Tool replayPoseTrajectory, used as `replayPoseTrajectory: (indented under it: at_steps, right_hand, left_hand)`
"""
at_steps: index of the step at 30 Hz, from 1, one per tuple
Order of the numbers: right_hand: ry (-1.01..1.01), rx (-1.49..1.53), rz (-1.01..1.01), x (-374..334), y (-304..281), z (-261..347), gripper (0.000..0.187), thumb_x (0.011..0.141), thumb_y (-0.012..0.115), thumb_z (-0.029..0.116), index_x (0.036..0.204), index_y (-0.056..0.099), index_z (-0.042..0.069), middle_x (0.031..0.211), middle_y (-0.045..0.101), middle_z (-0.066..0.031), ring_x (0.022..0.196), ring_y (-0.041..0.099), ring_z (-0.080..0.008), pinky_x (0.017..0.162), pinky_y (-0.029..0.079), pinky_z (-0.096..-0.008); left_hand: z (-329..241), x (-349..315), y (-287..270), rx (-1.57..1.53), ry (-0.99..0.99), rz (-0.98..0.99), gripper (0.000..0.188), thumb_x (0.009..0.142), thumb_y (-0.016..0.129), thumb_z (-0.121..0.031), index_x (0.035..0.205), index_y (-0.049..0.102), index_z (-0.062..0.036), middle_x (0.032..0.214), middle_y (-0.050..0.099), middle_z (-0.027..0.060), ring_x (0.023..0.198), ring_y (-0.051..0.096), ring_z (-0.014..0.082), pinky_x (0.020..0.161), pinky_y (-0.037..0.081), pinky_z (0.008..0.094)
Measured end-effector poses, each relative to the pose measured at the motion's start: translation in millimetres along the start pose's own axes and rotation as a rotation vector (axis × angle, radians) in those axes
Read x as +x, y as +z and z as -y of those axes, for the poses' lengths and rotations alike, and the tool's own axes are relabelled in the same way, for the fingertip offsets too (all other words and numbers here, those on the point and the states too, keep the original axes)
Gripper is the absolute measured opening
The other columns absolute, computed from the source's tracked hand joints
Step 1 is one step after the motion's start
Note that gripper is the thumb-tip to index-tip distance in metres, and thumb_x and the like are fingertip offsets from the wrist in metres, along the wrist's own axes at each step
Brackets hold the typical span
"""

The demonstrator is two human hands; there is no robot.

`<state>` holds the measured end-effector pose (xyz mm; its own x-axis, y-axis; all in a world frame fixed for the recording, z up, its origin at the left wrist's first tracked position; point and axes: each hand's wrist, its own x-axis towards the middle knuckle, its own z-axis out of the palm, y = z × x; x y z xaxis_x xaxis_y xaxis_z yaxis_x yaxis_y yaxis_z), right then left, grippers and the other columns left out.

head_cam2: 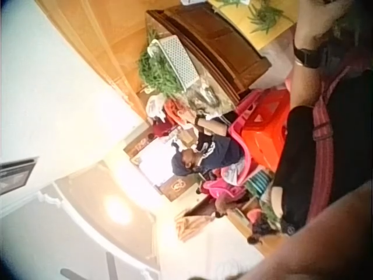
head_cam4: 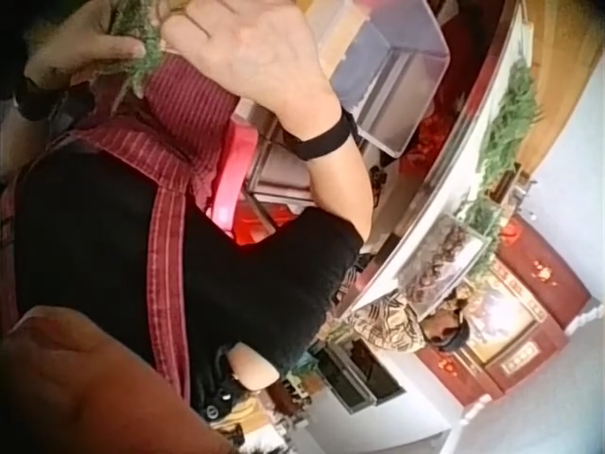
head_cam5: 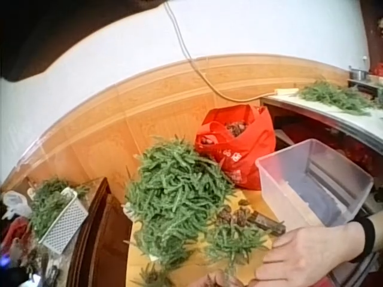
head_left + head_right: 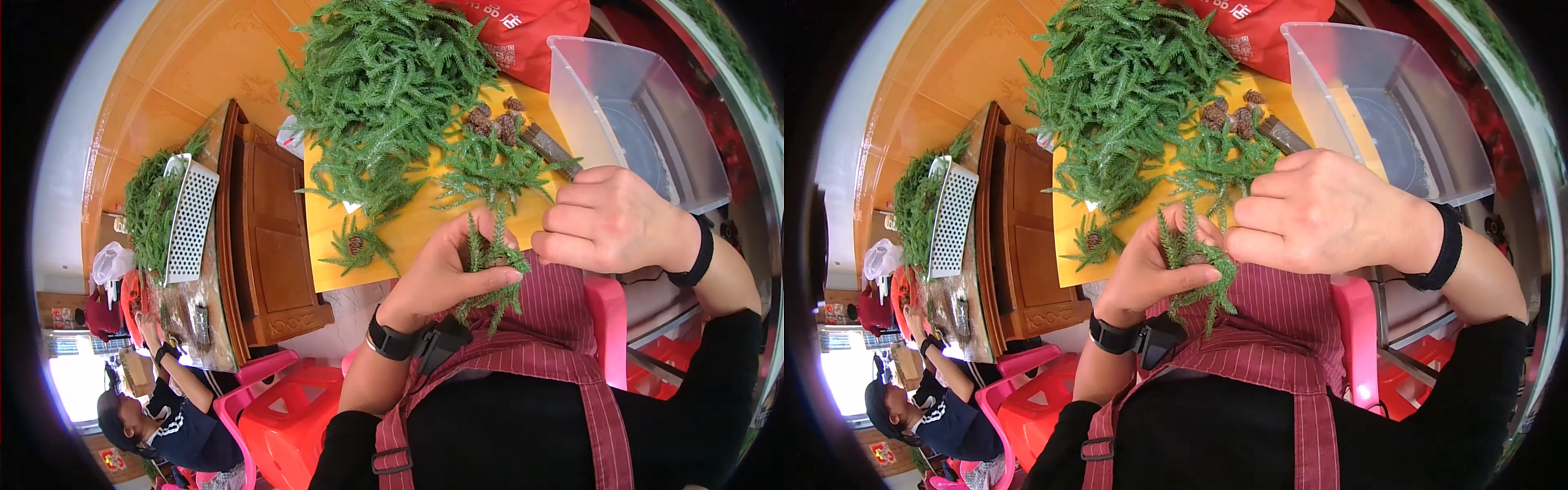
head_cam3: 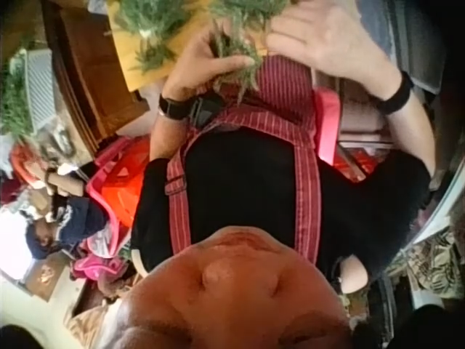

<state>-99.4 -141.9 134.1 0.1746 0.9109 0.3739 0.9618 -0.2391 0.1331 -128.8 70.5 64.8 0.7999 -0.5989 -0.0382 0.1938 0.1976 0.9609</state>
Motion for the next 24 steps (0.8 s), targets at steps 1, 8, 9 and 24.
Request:
replayPoseTrajectory:
  at_steps: [1,8,9,24]
  right_hand:
    - [0.006,0.03,0.004,0.3,0.2,-0.2,0.014,0.067,0.063,0.016,0.07,0.05,0.01,0.059,0.039,-0.0002,0.05,0.046,-0.013,0.042,0.034,-0.026]
    - [0.218,0.243,-0.014,-3.4,8.0,2.1,0.016,0.067,0.062,0.011,0.066,0.047,0.007,0.058,0.042,-0.0017,0.049,0.047,-0.0182,0.043,0.036,-0.0302]
    - [0.218,0.243,-0.014,-3.6,9.6,3.9,0.016,0.067,0.062,0.011,0.066,0.047,0.007,0.058,0.042,-0.0017,0.049,0.047,-0.0182,0.043,0.036,-0.0302]
    - [0.133,0.064,-0.038,-2.7,1.4,0.3,0.02,0.069,0.065,0.022,0.079,0.053,0.009,0.06,0.044,0.0,0.051,0.049,-0.0147,0.042,0.036,-0.0257]
  left_hand:
    - [0.4,0.1,-0.5,-0.007,-0.005,-0.002,0.034,0.066,0.068,0.007,0.085,0.043,-0.0067,0.092,0.054,0.005,0.086,0.051,0.0114,0.077,0.042,0.0266]
    - [5.2,3.9,4.6,0.067,0.189,-0.104,0.028,0.071,0.067,0.004,0.083,0.043,-0.0061,0.087,0.054,0.0023,0.08,0.052,0.0084,0.068,0.044,0.0233]
    - [5.5,5.0,4.4,0.346,0.355,-0.163,0.029,0.068,0.068,0.005,0.08,0.043,-0.0056,0.089,0.055,0.0053,0.082,0.052,0.0109,0.07,0.044,0.0249]
    - [3.2,-1.4,5.6,-0.034,0.156,-0.133,0.032,0.071,0.067,0.005,0.082,0.039,-0.0084,0.091,0.051,0.0002,0.081,0.049,0.0059,0.071,0.043,0.0222]
